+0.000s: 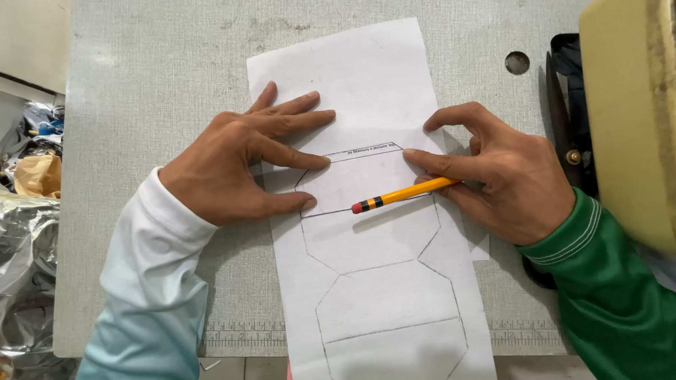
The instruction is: The person traces the outline of a paper pattern onto a larger sheet of paper using a yellow pencil. They carefully follow the edges of the pattern, which appears to be a garment piece, and then reposition the pattern to trace additional sections.
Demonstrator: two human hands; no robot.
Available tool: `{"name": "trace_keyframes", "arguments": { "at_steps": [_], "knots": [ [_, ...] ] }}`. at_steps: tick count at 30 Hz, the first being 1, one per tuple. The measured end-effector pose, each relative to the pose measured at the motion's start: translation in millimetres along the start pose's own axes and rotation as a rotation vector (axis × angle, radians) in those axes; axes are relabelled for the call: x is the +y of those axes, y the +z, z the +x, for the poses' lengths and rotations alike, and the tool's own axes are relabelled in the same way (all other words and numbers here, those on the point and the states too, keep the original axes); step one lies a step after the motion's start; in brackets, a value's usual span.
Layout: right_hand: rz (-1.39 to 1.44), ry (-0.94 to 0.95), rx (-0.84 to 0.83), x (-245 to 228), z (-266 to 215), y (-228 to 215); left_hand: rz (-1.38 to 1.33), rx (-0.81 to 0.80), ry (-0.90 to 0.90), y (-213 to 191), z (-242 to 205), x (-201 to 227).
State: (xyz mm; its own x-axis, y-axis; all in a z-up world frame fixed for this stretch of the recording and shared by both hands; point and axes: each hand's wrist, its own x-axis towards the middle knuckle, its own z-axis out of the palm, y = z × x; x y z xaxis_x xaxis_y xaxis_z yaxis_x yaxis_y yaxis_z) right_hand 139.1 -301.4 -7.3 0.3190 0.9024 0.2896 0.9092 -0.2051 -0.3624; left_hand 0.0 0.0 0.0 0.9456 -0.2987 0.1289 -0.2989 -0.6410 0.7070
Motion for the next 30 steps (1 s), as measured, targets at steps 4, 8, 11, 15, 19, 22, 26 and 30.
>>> {"name": "trace_keyframes", "arguments": {
  "at_steps": [4, 8, 11, 15, 19, 22, 26, 30],
  "knots": [
    [0.003, 0.012, -0.017, 2, -1, 0, 0.008, 0.062, 0.010, 6, 3, 8],
    [-0.024, 0.015, -0.016, 2, -2, 2, 0.168, 0.200, 0.100, 13, 5, 10],
    [-0.038, 0.036, -0.027, 1, -1, 2, 0.277, 0.200, 0.117, 15, 5, 14],
    [-0.068, 0.070, -0.033, 0, -2, 3, 0.193, 0.056, 0.134, 22, 11, 27],
    [-0.069, 0.071, -0.027, 1, -3, 5, 0.147, 0.019, 0.178, 39, 16, 37],
    [-0.063, 0.082, -0.017, 1, -3, 5, 0.247, 0.081, 0.118, 45, 17, 42],
    [-0.052, 0.092, -0.030, 0, -2, 4, 0.404, 0.118, 0.175, 49, 18, 41],
    [-0.013, 0.108, -0.025, 1, -2, 4, 0.386, 0.070, 0.195, 50, 17, 39]
  ]
}}
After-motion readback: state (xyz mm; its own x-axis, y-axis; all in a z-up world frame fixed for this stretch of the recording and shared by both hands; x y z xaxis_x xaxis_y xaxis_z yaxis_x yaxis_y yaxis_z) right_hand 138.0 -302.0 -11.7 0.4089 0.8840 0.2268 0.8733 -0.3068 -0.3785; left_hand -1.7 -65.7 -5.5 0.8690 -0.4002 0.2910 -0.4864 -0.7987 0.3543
